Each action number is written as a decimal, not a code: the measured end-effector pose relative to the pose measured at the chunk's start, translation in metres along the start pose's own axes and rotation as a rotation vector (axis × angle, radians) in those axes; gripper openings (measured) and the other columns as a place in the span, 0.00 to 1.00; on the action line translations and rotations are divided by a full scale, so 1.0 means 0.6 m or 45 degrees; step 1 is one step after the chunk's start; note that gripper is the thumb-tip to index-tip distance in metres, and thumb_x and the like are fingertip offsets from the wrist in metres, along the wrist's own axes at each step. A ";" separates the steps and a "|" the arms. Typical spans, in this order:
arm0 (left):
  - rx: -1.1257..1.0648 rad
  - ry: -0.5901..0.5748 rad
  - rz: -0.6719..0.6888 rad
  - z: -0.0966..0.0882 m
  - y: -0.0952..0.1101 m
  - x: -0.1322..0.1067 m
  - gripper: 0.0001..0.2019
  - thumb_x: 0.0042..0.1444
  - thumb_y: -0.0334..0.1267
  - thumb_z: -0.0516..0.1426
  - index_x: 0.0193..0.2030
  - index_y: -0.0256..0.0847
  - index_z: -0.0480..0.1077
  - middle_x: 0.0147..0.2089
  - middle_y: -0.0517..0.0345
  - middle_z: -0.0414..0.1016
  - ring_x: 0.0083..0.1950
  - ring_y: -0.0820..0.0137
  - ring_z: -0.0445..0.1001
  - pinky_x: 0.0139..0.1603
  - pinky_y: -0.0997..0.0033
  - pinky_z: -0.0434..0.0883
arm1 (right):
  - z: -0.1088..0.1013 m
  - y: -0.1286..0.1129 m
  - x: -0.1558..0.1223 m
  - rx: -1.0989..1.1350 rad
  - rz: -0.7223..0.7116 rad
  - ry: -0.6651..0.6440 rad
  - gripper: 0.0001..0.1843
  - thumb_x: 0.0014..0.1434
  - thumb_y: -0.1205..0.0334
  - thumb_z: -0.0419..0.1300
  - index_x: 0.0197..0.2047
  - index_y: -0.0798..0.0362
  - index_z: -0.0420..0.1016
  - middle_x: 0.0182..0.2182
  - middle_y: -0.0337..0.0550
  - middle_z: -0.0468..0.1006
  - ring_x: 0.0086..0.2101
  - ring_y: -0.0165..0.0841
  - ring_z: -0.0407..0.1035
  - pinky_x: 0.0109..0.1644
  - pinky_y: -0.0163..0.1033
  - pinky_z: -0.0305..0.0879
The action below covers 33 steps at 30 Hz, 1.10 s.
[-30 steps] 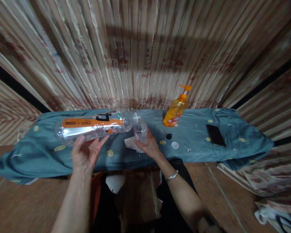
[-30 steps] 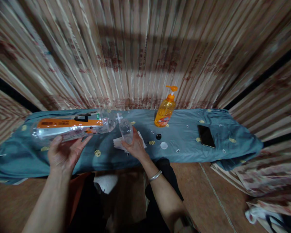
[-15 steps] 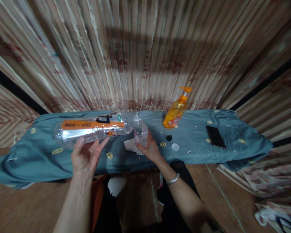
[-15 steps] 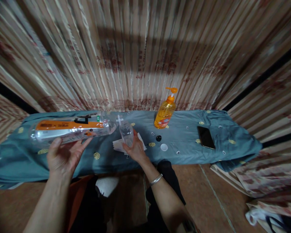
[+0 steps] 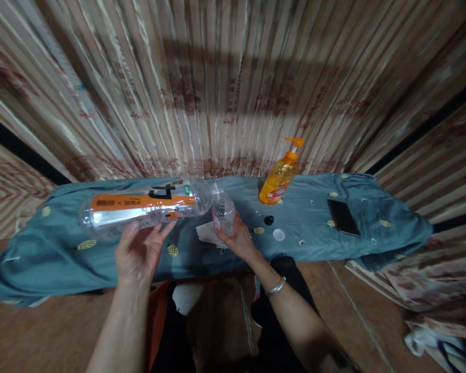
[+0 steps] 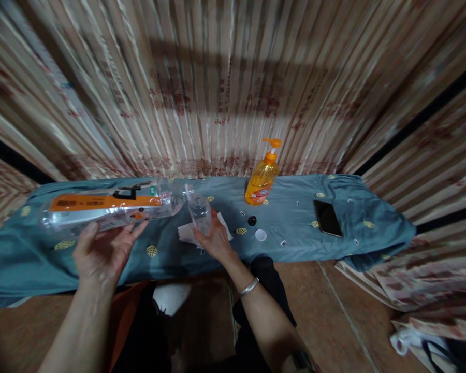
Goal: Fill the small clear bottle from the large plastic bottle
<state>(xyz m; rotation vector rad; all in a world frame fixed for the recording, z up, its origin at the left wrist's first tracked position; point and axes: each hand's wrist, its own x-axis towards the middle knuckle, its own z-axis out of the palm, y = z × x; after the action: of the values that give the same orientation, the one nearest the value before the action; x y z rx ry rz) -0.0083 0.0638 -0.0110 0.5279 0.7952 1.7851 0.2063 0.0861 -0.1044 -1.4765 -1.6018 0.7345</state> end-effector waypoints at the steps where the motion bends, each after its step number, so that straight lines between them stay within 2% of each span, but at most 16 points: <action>1: 0.011 0.030 -0.001 -0.001 -0.001 0.001 0.17 0.35 0.39 0.73 0.34 0.47 0.77 0.44 0.55 0.85 0.65 0.45 0.73 0.65 0.26 0.66 | 0.000 -0.001 0.000 0.006 0.002 -0.005 0.40 0.56 0.57 0.67 0.68 0.55 0.60 0.56 0.54 0.79 0.54 0.47 0.77 0.60 0.54 0.74; 3: 0.024 0.092 -0.001 -0.003 -0.002 0.002 0.17 0.34 0.35 0.73 0.33 0.46 0.77 0.40 0.57 0.85 0.63 0.46 0.74 0.64 0.26 0.68 | -0.001 -0.002 0.000 0.017 0.004 -0.009 0.40 0.55 0.57 0.67 0.68 0.55 0.60 0.56 0.54 0.80 0.54 0.47 0.77 0.60 0.54 0.74; 6: 0.027 0.117 0.012 -0.004 -0.002 0.001 0.15 0.37 0.31 0.72 0.34 0.46 0.77 0.41 0.58 0.85 0.63 0.47 0.75 0.64 0.27 0.69 | 0.000 -0.001 0.000 0.026 0.001 0.011 0.39 0.55 0.56 0.67 0.67 0.53 0.61 0.55 0.53 0.80 0.55 0.47 0.77 0.59 0.52 0.75; 9: 0.058 0.094 0.032 -0.004 0.000 -0.001 0.15 0.39 0.32 0.72 0.35 0.46 0.77 0.43 0.58 0.85 0.66 0.47 0.73 0.64 0.29 0.69 | 0.001 0.002 -0.001 0.042 -0.031 0.016 0.38 0.56 0.56 0.67 0.67 0.52 0.61 0.56 0.52 0.80 0.56 0.46 0.77 0.61 0.52 0.74; 13: 0.093 0.073 0.066 -0.006 0.005 -0.004 0.17 0.37 0.35 0.74 0.36 0.46 0.77 0.44 0.58 0.85 0.67 0.45 0.71 0.64 0.32 0.71 | 0.002 0.004 -0.001 0.035 -0.041 0.000 0.40 0.56 0.56 0.66 0.68 0.53 0.59 0.58 0.54 0.78 0.56 0.47 0.76 0.62 0.53 0.73; 16: 0.145 0.040 0.107 -0.008 0.006 -0.005 0.19 0.36 0.38 0.75 0.37 0.47 0.77 0.44 0.59 0.85 0.64 0.46 0.74 0.59 0.38 0.78 | 0.001 0.004 0.000 0.036 -0.048 -0.011 0.39 0.56 0.57 0.66 0.68 0.53 0.59 0.59 0.54 0.78 0.57 0.47 0.76 0.62 0.53 0.73; 19: 0.209 0.077 0.132 -0.007 0.006 -0.005 0.19 0.34 0.39 0.76 0.35 0.46 0.77 0.43 0.58 0.85 0.60 0.48 0.77 0.52 0.45 0.82 | 0.001 0.003 0.000 0.043 -0.052 -0.013 0.38 0.56 0.57 0.66 0.67 0.53 0.60 0.59 0.54 0.78 0.57 0.47 0.75 0.62 0.53 0.72; 24: 0.213 0.138 0.095 0.002 0.009 -0.007 0.20 0.28 0.39 0.77 0.29 0.46 0.76 0.41 0.59 0.85 0.54 0.52 0.80 0.43 0.55 0.85 | 0.001 0.002 -0.001 0.045 -0.044 -0.015 0.38 0.56 0.57 0.66 0.67 0.53 0.60 0.58 0.54 0.78 0.57 0.48 0.75 0.62 0.55 0.72; 28: 0.197 0.140 0.098 0.007 0.011 -0.010 0.20 0.27 0.39 0.77 0.27 0.45 0.75 0.38 0.61 0.84 0.49 0.55 0.81 0.42 0.55 0.85 | 0.001 0.006 -0.001 0.041 -0.046 0.007 0.38 0.56 0.57 0.67 0.67 0.52 0.61 0.58 0.53 0.78 0.58 0.48 0.74 0.62 0.55 0.72; 33: 0.214 0.111 0.091 0.011 0.014 -0.013 0.20 0.27 0.39 0.77 0.28 0.46 0.75 0.42 0.59 0.84 0.55 0.51 0.79 0.46 0.51 0.85 | 0.004 0.012 0.001 0.031 -0.042 0.015 0.42 0.55 0.55 0.69 0.69 0.51 0.60 0.58 0.52 0.78 0.57 0.48 0.76 0.61 0.53 0.74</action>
<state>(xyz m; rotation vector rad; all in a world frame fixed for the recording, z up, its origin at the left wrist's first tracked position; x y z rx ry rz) -0.0064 0.0561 -0.0003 0.5983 1.0040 1.8263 0.2081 0.0877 -0.1118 -1.4309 -1.5992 0.7231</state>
